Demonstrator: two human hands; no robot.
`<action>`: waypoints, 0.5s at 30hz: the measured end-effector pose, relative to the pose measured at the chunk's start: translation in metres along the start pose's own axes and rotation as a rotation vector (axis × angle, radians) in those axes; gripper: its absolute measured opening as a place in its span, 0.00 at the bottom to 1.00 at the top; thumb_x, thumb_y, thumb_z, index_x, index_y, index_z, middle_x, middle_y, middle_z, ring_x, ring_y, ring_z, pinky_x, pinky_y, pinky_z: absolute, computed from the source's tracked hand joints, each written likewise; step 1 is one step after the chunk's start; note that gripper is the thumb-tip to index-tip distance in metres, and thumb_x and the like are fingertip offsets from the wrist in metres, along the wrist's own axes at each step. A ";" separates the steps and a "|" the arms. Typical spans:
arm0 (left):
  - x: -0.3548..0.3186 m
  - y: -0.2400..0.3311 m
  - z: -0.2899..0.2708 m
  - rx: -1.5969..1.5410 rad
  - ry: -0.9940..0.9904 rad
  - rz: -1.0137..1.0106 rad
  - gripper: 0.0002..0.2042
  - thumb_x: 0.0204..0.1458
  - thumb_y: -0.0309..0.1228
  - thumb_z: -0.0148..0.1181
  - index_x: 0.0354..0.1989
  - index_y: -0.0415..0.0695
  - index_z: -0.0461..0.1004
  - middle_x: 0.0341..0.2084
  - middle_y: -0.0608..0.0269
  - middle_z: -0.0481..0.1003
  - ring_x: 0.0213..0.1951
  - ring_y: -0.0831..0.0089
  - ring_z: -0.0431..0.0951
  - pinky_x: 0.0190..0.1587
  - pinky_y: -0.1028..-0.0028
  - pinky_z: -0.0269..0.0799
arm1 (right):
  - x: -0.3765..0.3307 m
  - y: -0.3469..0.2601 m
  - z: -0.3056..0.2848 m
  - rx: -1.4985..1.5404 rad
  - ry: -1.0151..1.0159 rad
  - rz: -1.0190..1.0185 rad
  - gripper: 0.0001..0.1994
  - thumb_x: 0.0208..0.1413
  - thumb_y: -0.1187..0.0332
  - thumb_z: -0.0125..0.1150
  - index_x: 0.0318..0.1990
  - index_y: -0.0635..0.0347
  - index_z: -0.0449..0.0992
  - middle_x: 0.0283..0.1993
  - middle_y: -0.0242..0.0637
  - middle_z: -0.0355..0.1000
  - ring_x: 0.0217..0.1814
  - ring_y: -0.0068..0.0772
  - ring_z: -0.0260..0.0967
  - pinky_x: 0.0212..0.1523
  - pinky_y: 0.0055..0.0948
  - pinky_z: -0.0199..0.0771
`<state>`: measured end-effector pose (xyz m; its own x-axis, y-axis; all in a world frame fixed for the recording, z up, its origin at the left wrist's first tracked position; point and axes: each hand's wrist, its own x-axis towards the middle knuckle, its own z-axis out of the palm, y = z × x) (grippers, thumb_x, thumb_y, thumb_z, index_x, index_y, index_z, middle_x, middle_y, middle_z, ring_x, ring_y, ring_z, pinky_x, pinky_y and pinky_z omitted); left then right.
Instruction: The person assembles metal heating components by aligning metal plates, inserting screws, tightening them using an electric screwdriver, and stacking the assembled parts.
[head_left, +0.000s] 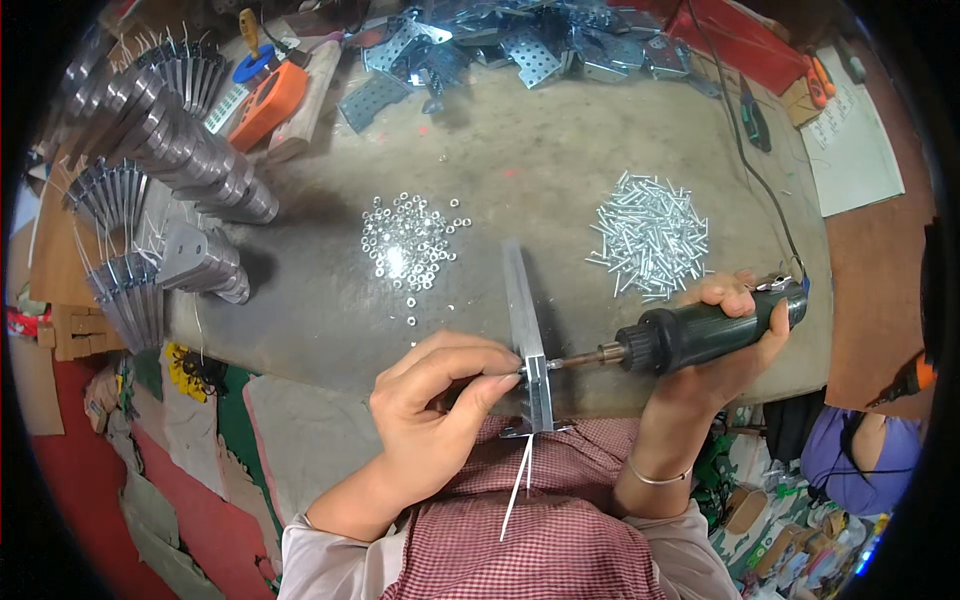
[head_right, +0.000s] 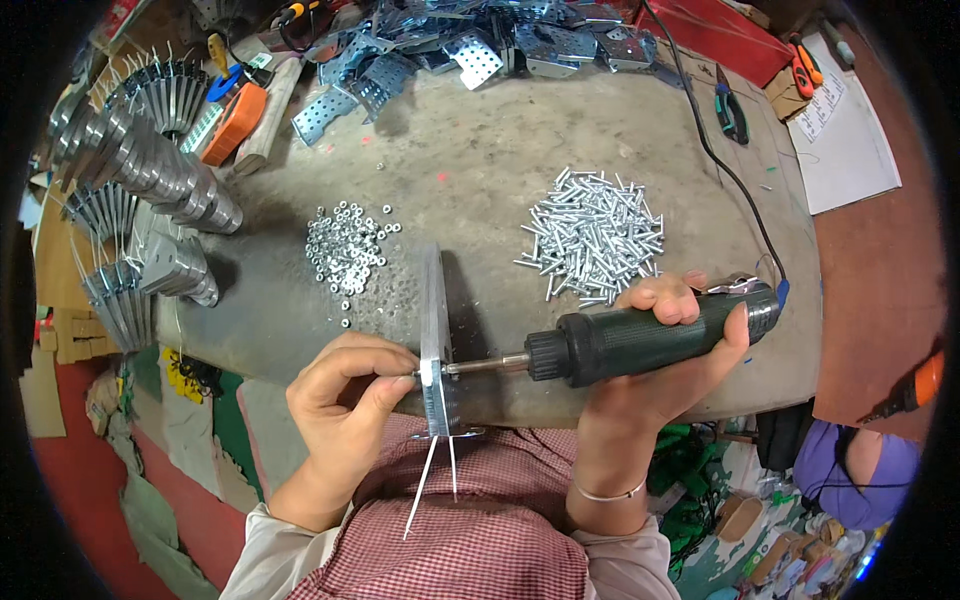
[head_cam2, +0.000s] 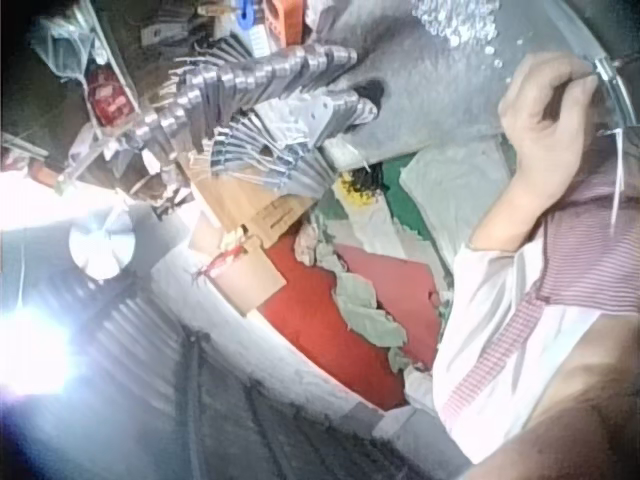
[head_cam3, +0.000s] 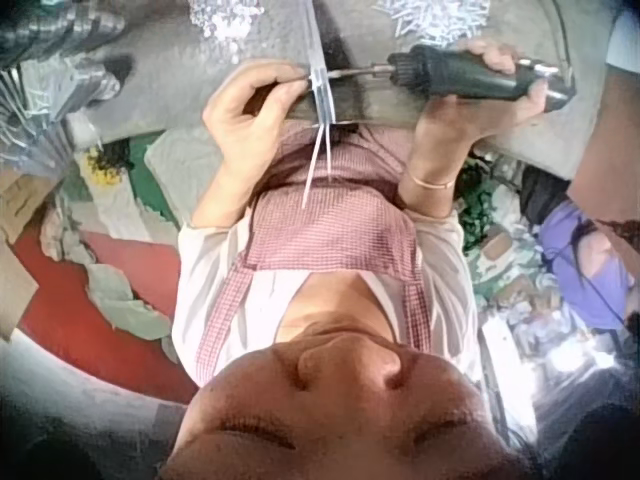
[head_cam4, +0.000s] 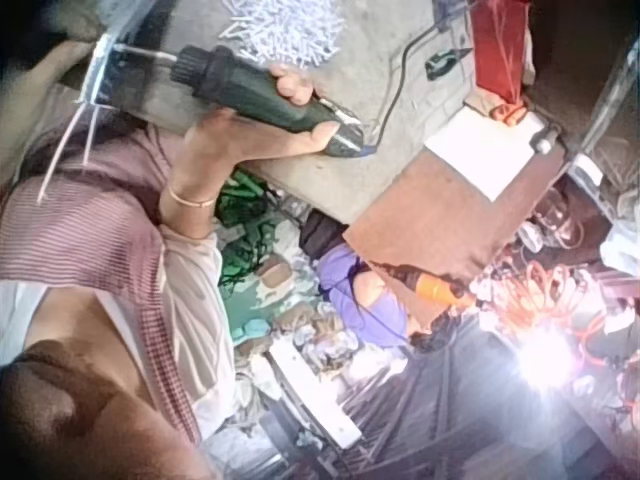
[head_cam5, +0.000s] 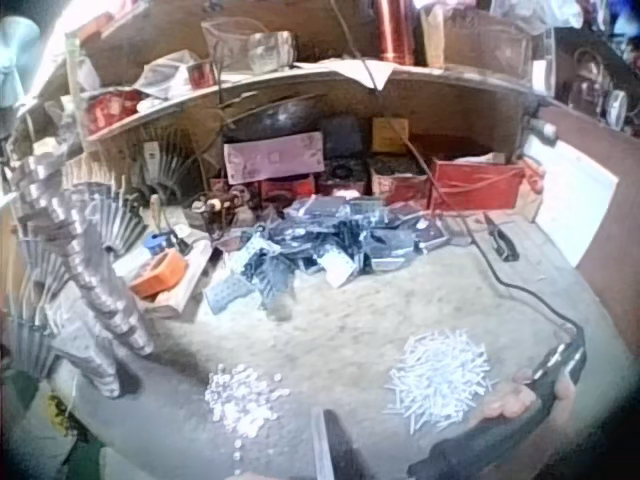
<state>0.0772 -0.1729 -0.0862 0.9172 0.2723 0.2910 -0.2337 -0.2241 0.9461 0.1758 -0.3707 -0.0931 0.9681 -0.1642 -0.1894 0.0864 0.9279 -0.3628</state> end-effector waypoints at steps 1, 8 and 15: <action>0.000 0.000 0.000 -0.006 -0.004 0.001 0.04 0.44 0.17 0.63 0.30 0.35 0.76 0.28 0.57 0.77 0.29 0.72 0.76 0.29 0.77 0.70 | -0.001 -0.001 0.000 -0.002 0.000 -0.007 0.17 0.56 0.55 0.51 0.40 0.61 0.64 0.24 0.29 0.60 0.28 0.24 0.63 0.36 0.27 0.75; -0.004 -0.002 0.001 0.094 0.019 0.043 0.06 0.42 0.16 0.63 0.30 0.36 0.76 0.27 0.55 0.77 0.28 0.70 0.77 0.29 0.76 0.71 | -0.001 0.002 -0.004 0.087 -0.103 0.038 0.18 0.56 0.53 0.54 0.40 0.60 0.66 0.25 0.28 0.60 0.27 0.24 0.60 0.36 0.29 0.70; -0.001 -0.003 0.009 0.070 0.071 0.103 0.06 0.42 0.15 0.62 0.29 0.36 0.76 0.26 0.55 0.76 0.26 0.70 0.76 0.28 0.77 0.71 | 0.006 0.002 -0.005 0.218 -0.231 0.099 0.17 0.55 0.53 0.54 0.38 0.59 0.69 0.24 0.27 0.60 0.26 0.24 0.58 0.35 0.27 0.64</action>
<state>0.0797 -0.1805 -0.0904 0.8640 0.3092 0.3973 -0.2996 -0.3186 0.8993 0.1805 -0.3716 -0.0995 0.9999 -0.0127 0.0067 0.0135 0.9894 -0.1442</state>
